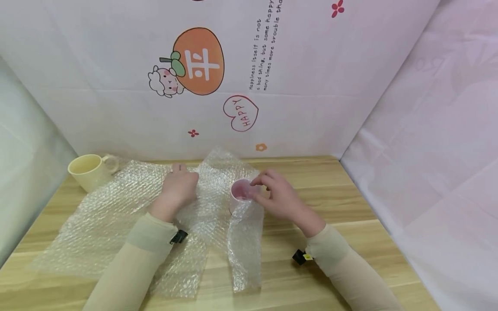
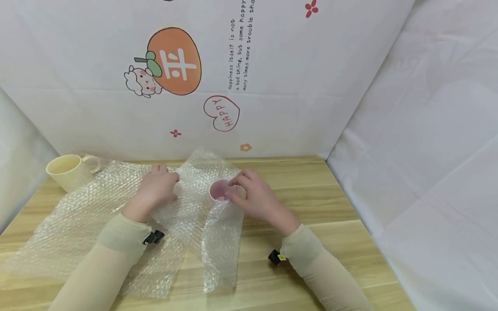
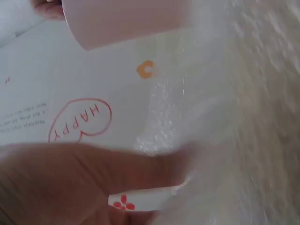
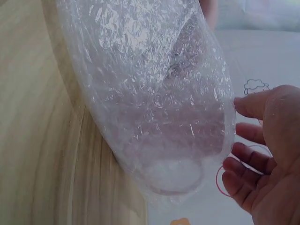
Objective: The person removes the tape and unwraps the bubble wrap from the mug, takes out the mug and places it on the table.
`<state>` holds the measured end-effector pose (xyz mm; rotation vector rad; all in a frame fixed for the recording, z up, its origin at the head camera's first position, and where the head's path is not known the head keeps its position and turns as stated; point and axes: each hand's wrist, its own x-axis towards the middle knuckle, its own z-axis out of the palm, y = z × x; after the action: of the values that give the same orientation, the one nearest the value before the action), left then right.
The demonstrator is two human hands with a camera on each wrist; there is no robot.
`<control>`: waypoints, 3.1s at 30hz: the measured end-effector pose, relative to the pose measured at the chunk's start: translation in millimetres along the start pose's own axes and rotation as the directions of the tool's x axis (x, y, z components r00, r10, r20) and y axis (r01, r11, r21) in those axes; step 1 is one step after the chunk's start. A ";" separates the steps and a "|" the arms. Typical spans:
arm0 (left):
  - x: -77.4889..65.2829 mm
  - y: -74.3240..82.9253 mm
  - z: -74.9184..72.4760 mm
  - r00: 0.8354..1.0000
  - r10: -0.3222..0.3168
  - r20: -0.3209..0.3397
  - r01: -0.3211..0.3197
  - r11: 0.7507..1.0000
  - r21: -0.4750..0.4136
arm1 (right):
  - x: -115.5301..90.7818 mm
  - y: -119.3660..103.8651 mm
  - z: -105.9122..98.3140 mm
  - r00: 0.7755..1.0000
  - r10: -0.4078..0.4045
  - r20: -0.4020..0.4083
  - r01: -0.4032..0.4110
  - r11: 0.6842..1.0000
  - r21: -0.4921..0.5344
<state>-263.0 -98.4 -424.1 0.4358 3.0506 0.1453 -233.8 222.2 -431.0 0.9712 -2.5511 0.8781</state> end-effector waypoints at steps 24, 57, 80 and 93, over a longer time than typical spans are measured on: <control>17.7 42.3 39.0 0.906 0.423 -0.028 -0.351 0.711 -0.610 | -1.3 -2.3 4.2 0.964 -0.242 0.112 0.247 0.968 -0.040; 25.9 46.7 44.1 0.927 0.374 0.001 -0.294 0.732 -0.615 | -5.1 3.2 -20.7 0.980 -0.177 0.093 0.160 0.972 0.173; 17.9 37.1 45.8 0.937 0.349 0.008 -0.264 0.723 -0.638 | -0.6 -7.7 -45.0 0.967 -0.029 0.252 0.039 0.999 -0.034; 20.0 41.6 43.5 0.933 0.360 0.011 -0.273 0.726 -0.631 | -8.8 9.3 -71.9 0.879 0.344 0.331 -0.245 0.920 -0.307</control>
<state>-267.6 -49.3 -464.0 0.8529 2.5413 1.0557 -230.9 277.3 -383.0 0.7360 -3.1102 0.4322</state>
